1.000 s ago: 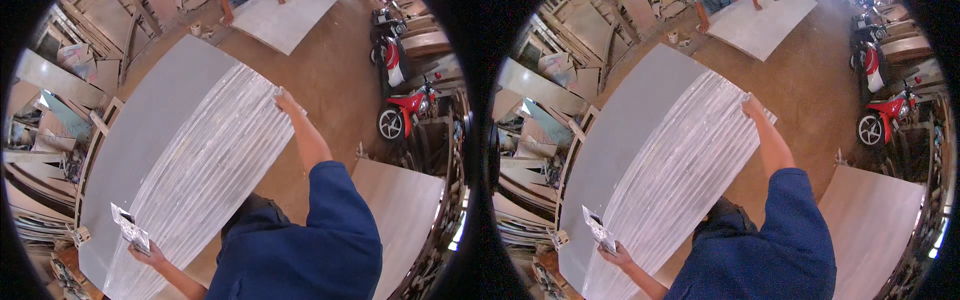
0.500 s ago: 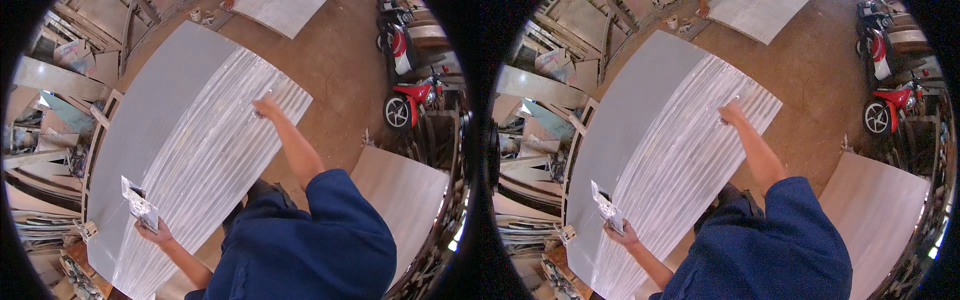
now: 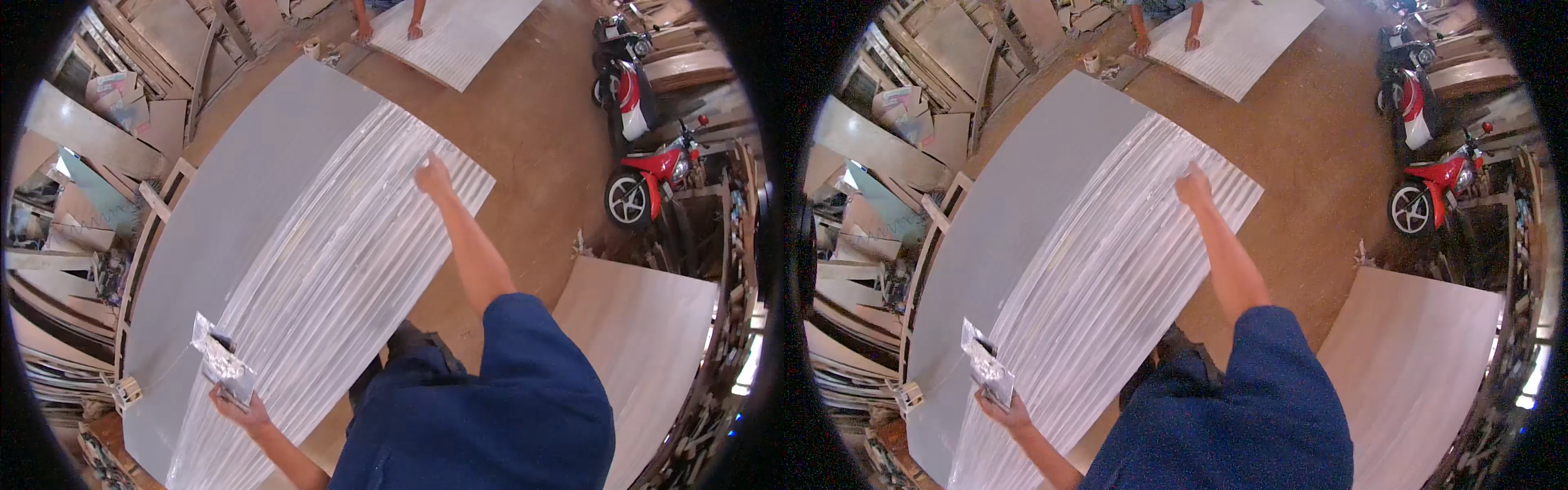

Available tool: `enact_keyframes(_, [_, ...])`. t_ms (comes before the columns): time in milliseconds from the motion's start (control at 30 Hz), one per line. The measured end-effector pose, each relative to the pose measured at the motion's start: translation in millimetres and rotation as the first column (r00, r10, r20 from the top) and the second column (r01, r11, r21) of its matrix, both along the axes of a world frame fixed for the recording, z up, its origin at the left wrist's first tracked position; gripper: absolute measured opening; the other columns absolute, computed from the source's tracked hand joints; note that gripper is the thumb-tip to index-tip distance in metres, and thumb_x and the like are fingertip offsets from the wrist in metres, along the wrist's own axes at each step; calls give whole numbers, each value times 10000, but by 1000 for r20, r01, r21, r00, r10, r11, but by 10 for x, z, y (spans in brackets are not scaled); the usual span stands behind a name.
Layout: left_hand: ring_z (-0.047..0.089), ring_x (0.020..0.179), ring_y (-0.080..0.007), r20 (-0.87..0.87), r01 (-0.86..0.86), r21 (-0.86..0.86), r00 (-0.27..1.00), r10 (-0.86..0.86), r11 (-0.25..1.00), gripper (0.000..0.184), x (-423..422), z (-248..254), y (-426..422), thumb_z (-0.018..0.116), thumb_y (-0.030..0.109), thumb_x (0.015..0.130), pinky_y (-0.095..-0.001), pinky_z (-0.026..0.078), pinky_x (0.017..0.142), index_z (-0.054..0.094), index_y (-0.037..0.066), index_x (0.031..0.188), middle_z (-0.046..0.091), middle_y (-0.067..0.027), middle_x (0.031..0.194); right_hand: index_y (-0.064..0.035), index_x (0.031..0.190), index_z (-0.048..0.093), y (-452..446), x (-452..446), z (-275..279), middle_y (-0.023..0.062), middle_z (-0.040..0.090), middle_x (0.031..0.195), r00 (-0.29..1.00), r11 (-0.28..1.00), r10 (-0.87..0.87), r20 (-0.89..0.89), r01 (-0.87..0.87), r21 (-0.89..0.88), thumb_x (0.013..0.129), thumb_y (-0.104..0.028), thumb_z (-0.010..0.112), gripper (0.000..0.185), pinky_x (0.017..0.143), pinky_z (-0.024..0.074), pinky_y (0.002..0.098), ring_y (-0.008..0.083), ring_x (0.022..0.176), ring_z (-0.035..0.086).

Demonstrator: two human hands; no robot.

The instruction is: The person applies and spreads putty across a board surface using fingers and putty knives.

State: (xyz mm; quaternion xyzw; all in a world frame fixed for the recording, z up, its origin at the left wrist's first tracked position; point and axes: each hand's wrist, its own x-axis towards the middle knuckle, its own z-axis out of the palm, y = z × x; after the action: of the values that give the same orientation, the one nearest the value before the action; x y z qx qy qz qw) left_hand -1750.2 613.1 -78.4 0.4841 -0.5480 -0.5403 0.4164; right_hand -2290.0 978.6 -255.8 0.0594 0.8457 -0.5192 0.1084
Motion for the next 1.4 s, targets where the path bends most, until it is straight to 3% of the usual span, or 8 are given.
enact_keyframes(67, [550, 1065, -241, -186, -22, 232, 980, 67, 972, 316, -181, 270, 117, 584, 119, 837, -357, 463, 867, 520, -3, 1120, 574, -133, 1065, 29, 1139, 591, 44, -240, 306, 113, 585, 639, 952, 935, -135, 274, 214, -282, 813, -184, 549, 392, 422, 424, 363, 213, 499, 548])
enact_keyframes(200, [552, 1017, -242, -401, 5, 601, 867, 296, 799, 396, -648, 863, 333, 636, -79, 719, -346, 445, 881, 507, -21, 1089, 551, -153, 1037, 58, 1264, 446, 110, -489, 330, 136, 570, 616, 994, 996, -87, 68, 87, -6, 770, -107, 525, 527, 402, 410, 344, 192, 483, 546])
enact_keyframes(533, [550, 967, -193, -419, 40, 623, 860, 291, 781, 331, -860, 729, 273, 624, -89, 732, -339, 460, 866, 498, -9, 1027, 541, -106, 969, 13, 784, 519, -94, -357, 669, 98, 516, 570, 895, 969, -48, 444, 150, -196, 803, -74, 521, 89, 361, 403, 334, 179, 462, 529])
enact_keyframes(600, [576, 1007, -198, -461, 109, 585, 860, 219, 804, 241, -660, 466, 227, 592, 26, 810, -363, 475, 888, 523, -2, 1039, 575, -117, 1037, 16, 778, 520, -137, -227, 610, 98, 515, 573, 892, 969, -14, 451, 123, -214, 810, -79, 524, 100, 361, 404, 331, 180, 459, 523])
enact_keyframes(700, [593, 1020, -219, 270, 274, -156, 936, -226, 949, 257, -496, 252, 229, 551, 185, 858, -394, 487, 887, 548, 8, 1044, 587, -120, 1095, 41, 921, 506, -364, 73, 564, 96, 515, 590, 888, 984, 4, 459, 77, -158, 815, -63, 525, 149, 366, 404, 320, 178, 462, 516])
enact_keyframes(867, [587, 1054, -245, -487, 214, 591, 863, 133, 778, 379, -558, 565, 144, 552, 237, 833, -386, 489, 891, 553, -9, 1122, 590, -133, 1155, 47, 1418, 100, -660, 658, 631, 90, 513, 618, 886, 943, 49, 462, 110, -313, 802, -10, 518, 746, 365, 395, 320, 172, 469, 507])
enact_keyframes(1000, [561, 1110, -277, -442, 162, 591, 885, 149, 790, 502, -81, 467, 1, 540, 220, 827, -422, 449, 957, 478, -35, 1255, 563, -153, 1227, -30, 1215, 436, -870, 985, 594, 67, 547, 642, 829, 958, 17, 559, 147, -246, 819, -54, 580, 422, 416, 461, 326, 150, 500, 526])
enact_keyframes(1400, [580, 1086, -265, -590, 298, 575, 796, 133, 762, 463, 823, 563, -360, 543, 200, 833, -406, 462, 943, 500, -22, 1236, 586, -140, 1198, 40, 1454, 0, -1600, 2396, 727, 101, 530, 618, 810, 936, 141, 569, 77, -343, 812, -47, 548, 848, 352, 404, 324, 189, 456, 525])
